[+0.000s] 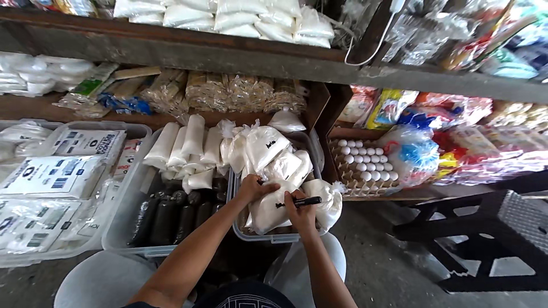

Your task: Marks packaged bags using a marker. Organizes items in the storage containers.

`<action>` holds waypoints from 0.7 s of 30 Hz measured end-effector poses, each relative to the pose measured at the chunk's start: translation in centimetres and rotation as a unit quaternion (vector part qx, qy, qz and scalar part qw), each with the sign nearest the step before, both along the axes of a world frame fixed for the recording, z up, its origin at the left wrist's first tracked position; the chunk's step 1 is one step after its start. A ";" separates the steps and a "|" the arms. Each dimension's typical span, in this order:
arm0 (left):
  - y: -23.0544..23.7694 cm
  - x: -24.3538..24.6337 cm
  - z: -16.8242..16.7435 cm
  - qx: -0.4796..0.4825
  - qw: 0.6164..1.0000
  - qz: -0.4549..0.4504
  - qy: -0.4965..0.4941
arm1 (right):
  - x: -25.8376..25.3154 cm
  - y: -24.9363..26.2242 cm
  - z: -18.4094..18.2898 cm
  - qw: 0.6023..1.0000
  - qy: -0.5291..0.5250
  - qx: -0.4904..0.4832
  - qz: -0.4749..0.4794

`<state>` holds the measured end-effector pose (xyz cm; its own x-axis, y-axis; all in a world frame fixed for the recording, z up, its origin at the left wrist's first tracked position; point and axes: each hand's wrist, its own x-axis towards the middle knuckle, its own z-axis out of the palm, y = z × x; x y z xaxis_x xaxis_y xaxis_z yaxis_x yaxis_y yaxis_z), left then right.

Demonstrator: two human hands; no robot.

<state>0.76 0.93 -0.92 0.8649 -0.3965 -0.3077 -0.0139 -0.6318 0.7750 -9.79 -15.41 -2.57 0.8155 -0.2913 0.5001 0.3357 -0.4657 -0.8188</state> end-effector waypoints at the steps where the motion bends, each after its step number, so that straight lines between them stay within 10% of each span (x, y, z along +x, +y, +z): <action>1: 0.0 0.0 0.0 -0.001 1.000 0.001 -0.001 | 0.0 0.1 0.0 1.000 -0.002 0.002 -0.001; 21: 0.1 -0.1 0.1 -0.008 1.000 0.004 0.001 | 0.0 -0.2 -0.2 0.999 0.019 -0.015 -0.028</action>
<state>0.64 1.02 -0.82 0.8674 -0.3947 -0.3031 -0.0071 -0.6189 0.7854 -9.75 -15.59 -2.75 0.8168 -0.3224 0.4783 0.2780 -0.5065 -0.8162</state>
